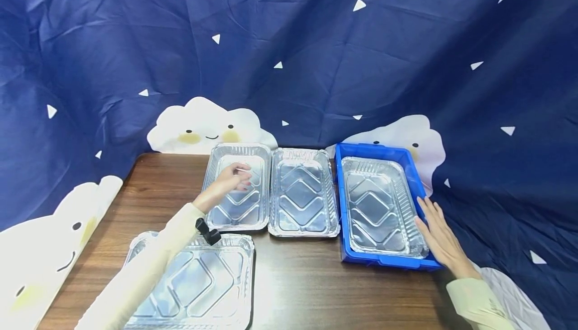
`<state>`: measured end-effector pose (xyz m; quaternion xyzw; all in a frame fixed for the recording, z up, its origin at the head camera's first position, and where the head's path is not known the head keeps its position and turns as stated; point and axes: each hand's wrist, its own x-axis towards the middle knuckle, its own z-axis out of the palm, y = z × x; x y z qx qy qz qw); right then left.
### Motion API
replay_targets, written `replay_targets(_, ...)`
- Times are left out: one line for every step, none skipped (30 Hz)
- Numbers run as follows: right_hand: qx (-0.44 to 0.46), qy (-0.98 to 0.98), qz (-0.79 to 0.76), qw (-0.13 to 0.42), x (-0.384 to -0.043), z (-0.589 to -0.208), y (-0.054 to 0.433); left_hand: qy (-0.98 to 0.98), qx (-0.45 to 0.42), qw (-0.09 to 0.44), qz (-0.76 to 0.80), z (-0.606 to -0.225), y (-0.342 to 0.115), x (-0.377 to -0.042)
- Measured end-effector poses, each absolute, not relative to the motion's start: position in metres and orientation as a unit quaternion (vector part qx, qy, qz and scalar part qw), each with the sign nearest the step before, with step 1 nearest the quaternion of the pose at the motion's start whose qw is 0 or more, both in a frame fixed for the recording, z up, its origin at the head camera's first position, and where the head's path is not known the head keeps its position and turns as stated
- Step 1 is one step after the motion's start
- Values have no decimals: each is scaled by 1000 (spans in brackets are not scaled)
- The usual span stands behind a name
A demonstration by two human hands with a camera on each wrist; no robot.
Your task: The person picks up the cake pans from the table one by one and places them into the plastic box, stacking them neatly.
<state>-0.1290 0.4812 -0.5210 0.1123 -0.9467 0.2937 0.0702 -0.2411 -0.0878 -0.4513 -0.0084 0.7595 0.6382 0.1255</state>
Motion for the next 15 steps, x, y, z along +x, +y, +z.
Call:
replay_targets(111, -947, 293, 70, -129, -521, 481, 761, -11, 127, 637, -455, -94, -242)
replay_targets(109, -947, 292, 70, -129, -521, 481, 761, -14, 130, 635, -458, -100, -243)
replay_targets(108, -948, 290, 70, -130, -521, 480, 760, -18, 132, 636, -462, -106, -244)
replay_targets(106, -949, 288, 68, -130, -521, 480, 762, -22, 133, 633, -466, -112, -245)
replay_targets(105, -950, 286, 66, -130, -521, 480, 764, -29, 133, 631, -469, -118, -247)
replay_targets(104, -951, 284, 65, -130, -521, 479, 765, -34, 133, 629, -473, -124, -248)
replay_targets(103, -952, 282, 65, -130, -522, 479, 768, -40, 132, 625, -477, -130, -249)
replay_targets(103, -952, 279, 66, -130, -522, 479, 771, -46, 131, 621, -480, -136, -250)
replay_targets(102, -953, 276, 66, -130, -522, 479, 775, -50, 128, 617, -483, -142, -251)
replay_targets(102, -954, 275, 67, -130, -522, 480, 778, -53, 123, 614, -485, -148, -252)
replay_targets(101, -954, 274, 67, -130, -522, 480, 778, -56, 121, 614, -487, -154, -252)
replay_targets(100, -954, 273, 67, -130, -522, 480, 777, -58, 117, 616, -489, -160, -252)
replay_targets(99, -955, 272, 67, -129, -522, 481, 777, -60, 112, 617, -491, -165, -252)
replay_targets(98, -955, 271, 66, -129, -522, 481, 776, -61, 110, 618, -492, -170, -252)
replay_targets(97, -956, 269, 65, -129, -522, 481, 774, -62, 106, 621, -492, -174, -251)
